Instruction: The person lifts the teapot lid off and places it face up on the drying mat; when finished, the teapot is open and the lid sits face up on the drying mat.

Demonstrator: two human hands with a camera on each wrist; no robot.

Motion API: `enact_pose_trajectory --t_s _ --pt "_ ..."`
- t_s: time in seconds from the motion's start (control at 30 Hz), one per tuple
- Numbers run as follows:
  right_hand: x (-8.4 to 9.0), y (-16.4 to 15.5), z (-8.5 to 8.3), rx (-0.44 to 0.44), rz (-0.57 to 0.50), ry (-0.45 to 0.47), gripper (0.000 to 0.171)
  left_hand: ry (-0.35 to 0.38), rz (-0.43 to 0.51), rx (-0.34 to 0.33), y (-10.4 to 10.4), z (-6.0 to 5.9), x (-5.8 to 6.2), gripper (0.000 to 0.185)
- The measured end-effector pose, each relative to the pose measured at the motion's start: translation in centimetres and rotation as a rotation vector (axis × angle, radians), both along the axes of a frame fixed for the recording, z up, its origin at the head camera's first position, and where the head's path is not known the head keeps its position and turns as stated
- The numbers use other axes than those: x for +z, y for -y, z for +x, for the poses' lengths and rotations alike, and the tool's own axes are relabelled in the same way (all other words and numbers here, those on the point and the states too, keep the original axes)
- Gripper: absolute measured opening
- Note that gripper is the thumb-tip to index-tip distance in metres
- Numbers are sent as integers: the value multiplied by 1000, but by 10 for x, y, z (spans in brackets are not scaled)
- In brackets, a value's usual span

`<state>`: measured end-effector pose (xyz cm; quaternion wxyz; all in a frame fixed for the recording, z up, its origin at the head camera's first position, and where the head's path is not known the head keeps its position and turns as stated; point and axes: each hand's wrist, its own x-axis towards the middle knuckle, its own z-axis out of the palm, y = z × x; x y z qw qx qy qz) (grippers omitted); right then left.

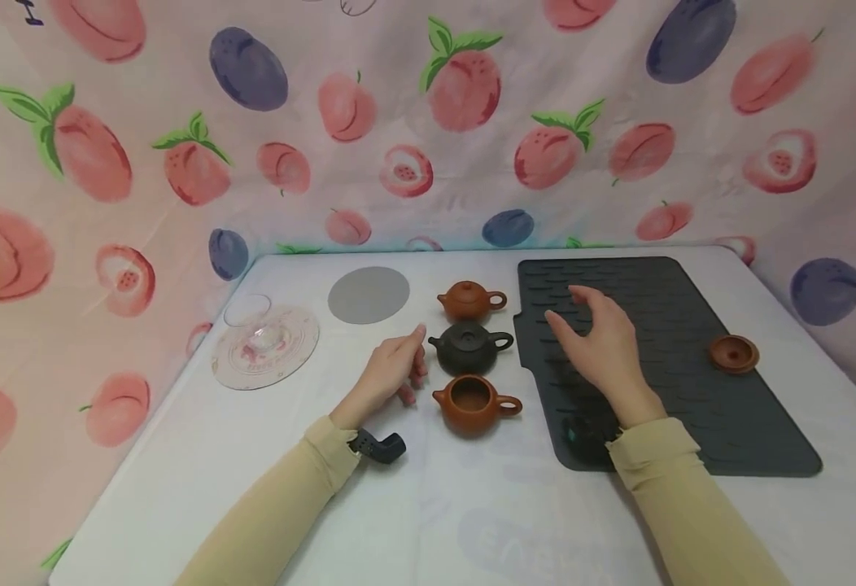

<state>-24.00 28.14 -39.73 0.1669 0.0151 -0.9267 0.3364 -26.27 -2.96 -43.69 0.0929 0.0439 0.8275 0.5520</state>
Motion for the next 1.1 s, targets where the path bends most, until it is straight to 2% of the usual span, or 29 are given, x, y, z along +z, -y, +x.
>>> enact_pose_trajectory --t_s 0.2,0.4,0.6,0.83,1.0,1.1 --pt "12 19 -12 70 -20 -23 65 48 44 11 -10 -8 -3 65" --pt "19 46 -23 165 -24 4 61 28 -26 30 -14 -15 -3 64" --pt "13 64 -28 253 -12 52 57 13 -60 19 -13 -17 -8 63" --pt "7 66 -32 346 -35 135 49 -57 -92 -12 -15 -19 -12 59" --pt "4 71 -36 429 -23 165 41 -92 -105 0 -15 -17 -12 57" --pt "1 73 -38 449 -3 174 38 -93 -104 8 -15 -16 -12 57"
